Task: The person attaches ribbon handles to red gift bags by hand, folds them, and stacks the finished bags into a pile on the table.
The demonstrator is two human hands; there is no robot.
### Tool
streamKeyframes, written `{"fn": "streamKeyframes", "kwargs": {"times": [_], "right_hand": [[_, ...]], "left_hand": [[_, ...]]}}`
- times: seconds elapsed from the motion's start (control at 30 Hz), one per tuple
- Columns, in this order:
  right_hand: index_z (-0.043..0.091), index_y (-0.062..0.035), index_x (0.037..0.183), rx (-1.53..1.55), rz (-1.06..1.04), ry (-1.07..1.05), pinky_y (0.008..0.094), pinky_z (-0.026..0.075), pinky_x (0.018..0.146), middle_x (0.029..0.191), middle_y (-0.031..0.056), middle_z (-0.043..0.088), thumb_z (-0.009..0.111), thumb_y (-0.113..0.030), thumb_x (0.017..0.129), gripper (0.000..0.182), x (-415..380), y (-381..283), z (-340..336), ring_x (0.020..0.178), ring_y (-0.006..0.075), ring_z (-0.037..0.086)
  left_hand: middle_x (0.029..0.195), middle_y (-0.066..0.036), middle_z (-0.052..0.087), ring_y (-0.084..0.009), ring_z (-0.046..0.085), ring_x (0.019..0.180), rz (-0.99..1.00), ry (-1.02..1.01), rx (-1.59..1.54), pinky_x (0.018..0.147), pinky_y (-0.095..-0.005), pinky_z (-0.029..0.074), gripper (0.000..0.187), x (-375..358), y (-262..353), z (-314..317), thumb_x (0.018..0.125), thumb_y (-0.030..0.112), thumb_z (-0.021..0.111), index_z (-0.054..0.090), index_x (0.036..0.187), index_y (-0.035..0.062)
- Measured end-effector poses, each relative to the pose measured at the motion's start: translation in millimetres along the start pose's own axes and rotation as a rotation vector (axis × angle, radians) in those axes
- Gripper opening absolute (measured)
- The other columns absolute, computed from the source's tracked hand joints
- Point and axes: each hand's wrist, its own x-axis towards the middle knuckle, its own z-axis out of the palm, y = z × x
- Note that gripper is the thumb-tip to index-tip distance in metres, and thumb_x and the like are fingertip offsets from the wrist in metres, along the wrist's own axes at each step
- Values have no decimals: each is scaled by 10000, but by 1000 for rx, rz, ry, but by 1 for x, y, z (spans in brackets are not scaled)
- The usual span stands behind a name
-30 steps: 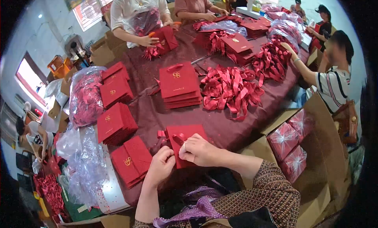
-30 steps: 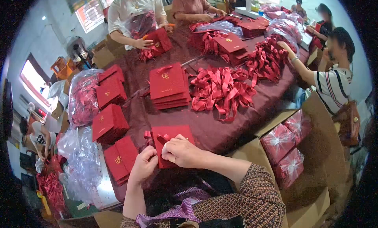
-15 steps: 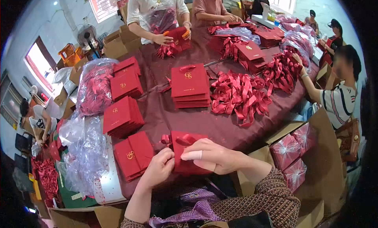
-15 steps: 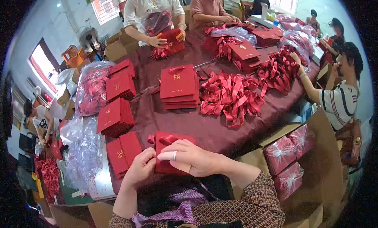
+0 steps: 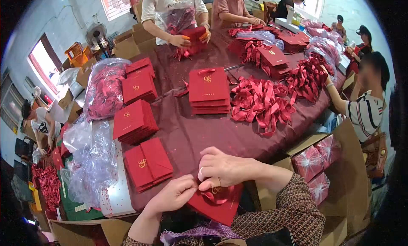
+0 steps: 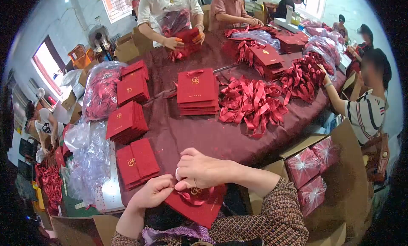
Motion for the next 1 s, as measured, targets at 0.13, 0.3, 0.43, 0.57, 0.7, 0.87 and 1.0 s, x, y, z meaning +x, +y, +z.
{"fn": "streamKeyframes", "kwargs": {"times": [0.13,0.3,0.43,0.57,0.7,0.87,1.0], "right_hand": [[580,-87,812,129,100,-120,461,371,920,718,57,494,539,-355,913,289,4,-4,13,744,258,529],[510,-73,661,195,30,15,428,371,889,663,75,509,515,-339,931,380,2,-9,20,673,274,514],[514,-80,682,238,-16,20,443,369,918,657,63,491,536,-326,921,344,-2,-19,5,690,255,519],[531,-87,703,66,29,122,446,385,900,644,52,471,574,-310,902,302,-4,-8,-6,679,253,519],[525,-87,697,-29,27,237,446,395,886,628,42,464,630,-275,863,272,3,-9,-15,653,238,517],[516,-123,632,-338,34,370,435,395,824,608,29,481,676,-207,789,239,6,18,-16,623,238,517],[512,-109,629,-379,215,451,365,394,778,580,30,475,638,-210,846,270,3,39,-17,586,228,508]], "left_hand": [[805,-109,516,-226,539,752,8,28,-40,679,-308,436,40,-5,-6,3,848,7,515,530,841,-30],[814,-31,535,-109,487,715,-221,111,-299,638,-241,400,87,-14,-22,-6,891,59,511,559,851,-2],[764,-29,585,-104,525,611,-330,462,-716,557,-225,422,129,-26,-28,-38,898,94,521,607,873,2],[768,-63,605,-137,559,631,-250,643,-767,578,-249,458,131,-32,-39,-58,888,86,549,612,889,-29],[788,-75,613,-155,566,639,-232,660,-833,587,-256,464,125,-24,-45,-64,893,73,546,610,917,-32],[951,-48,611,-115,567,791,-192,968,-296,693,-248,459,215,-8,-50,-53,935,124,517,580,1088,-14],[1061,-68,621,-117,579,892,-197,839,-396,752,-252,458,319,-15,-40,-34,953,185,515,542,1199,-16]]}}
